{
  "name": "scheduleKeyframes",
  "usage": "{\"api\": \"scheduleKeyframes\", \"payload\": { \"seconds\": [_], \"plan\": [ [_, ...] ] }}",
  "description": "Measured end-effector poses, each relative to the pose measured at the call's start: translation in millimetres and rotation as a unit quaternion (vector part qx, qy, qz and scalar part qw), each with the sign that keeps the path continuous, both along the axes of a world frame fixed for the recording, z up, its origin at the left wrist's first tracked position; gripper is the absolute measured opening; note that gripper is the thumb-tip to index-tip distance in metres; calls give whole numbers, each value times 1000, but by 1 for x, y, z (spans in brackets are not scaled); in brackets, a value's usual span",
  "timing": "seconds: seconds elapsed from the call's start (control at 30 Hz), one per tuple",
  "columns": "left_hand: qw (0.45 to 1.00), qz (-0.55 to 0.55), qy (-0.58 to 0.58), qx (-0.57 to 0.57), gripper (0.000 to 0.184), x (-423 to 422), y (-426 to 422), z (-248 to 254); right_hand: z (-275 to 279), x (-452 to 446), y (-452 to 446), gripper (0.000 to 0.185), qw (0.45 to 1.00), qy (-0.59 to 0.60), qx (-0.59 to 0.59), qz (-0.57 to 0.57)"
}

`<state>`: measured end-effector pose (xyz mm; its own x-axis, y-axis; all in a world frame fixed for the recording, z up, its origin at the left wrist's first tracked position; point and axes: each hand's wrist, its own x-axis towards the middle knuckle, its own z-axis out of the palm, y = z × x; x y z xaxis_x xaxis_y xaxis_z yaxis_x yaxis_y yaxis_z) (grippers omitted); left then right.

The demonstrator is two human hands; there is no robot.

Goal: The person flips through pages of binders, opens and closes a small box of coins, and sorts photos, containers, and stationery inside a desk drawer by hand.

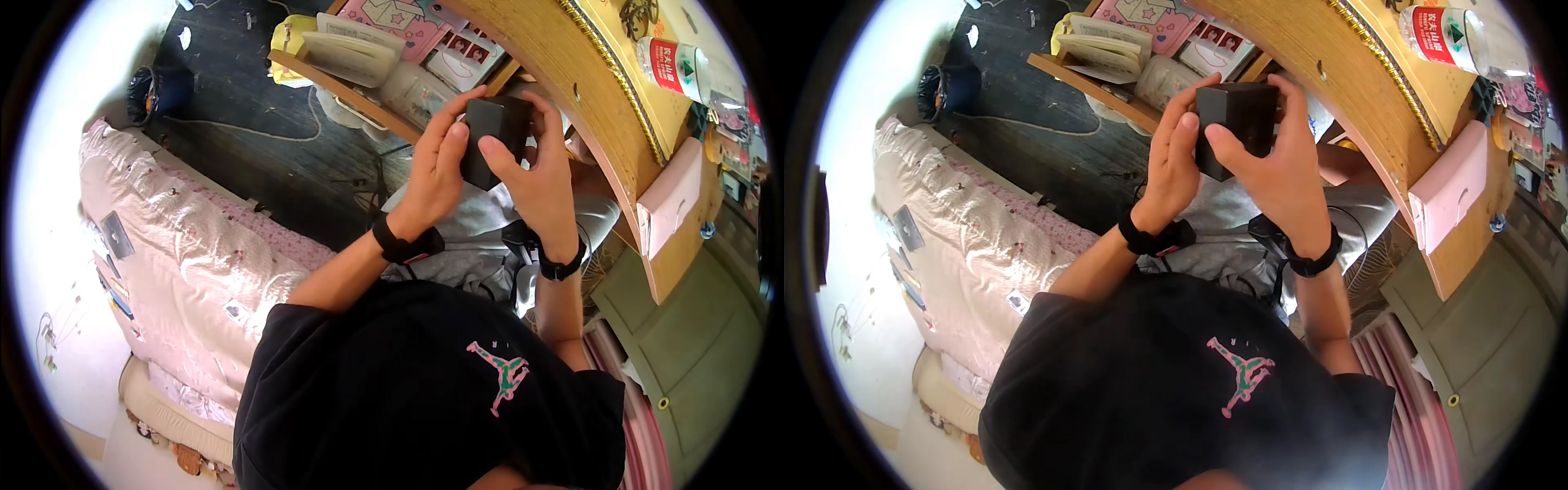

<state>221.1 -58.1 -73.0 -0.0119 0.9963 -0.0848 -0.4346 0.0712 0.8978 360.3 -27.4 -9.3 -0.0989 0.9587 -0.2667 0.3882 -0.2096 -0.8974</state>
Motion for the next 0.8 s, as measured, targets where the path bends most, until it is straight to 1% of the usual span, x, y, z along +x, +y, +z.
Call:
{"api": "scheduleKeyframes", "payload": {
  "seconds": [0.03, 0.1, 0.13, 0.2, 0.23, 0.3, 0.33, 0.4, 0.43, 0.57, 0.6, 0.63, 0.7, 0.73, 0.8],
  "plan": [
    [1000, -1, -2, 1, 43, -1, 0, -2, 5, -4, 0, 80, 1000, -2, 1, -1],
    [999, -8, -31, -31, 54, -3, 2, -5, 13, -8, 3, 77, 1000, -15, 2, 4],
    [999, -9, -33, -29, 54, -4, 3, -8, 14, -8, 4, 77, 1000, -17, 4, 3],
    [995, 3, -85, -56, 56, -4, 5, -8, 14, -8, 5, 73, 998, -46, 36, 25],
    [995, 2, -86, -56, 56, -4, 5, -6, 16, -8, 5, 73, 998, -47, 36, 25],
    [968, 27, -230, -93, 49, -5, 7, 2, 22, -8, 6, 67, 998, -26, 48, -9],
    [957, 29, -269, -104, 49, -5, 8, 0, 23, -8, 6, 67, 998, -26, 48, -9],
    [950, 23, -293, -110, 49, -7, 8, 2, 24, -7, 6, 64, 999, 33, 17, -20],
    [942, 17, -315, -114, 49, -7, 8, 4, 24, -6, 5, 64, 999, 32, 17, -18],
    [933, 27, -335, -129, 49, -6, 8, 6, 15, 2, 4, 60, 996, 85, 17, 3],
    [924, 25, -360, -129, 49, -6, 8, 6, 13, 5, 4, 58, 994, 110, 19, 1],
    [914, 23, -384, -128, 49, -6, 8, 6, 13, 7, 4, 58, 994, 110, 17, 3],
    [918, 17, -373, -132, 51, -8, 9, 5, 13, 11, 4, 56, 976, 216, -3, -7],
    [923, 9, -360, -137, 54, -8, 10, 6, 13, 12, 4, 56, 977, 215, -4, -8],
    [918, 8, -368, -147, 54, -10, 10, 9, 13, 14, 3, 59, 964, 265, -19, -19]
  ]
}}
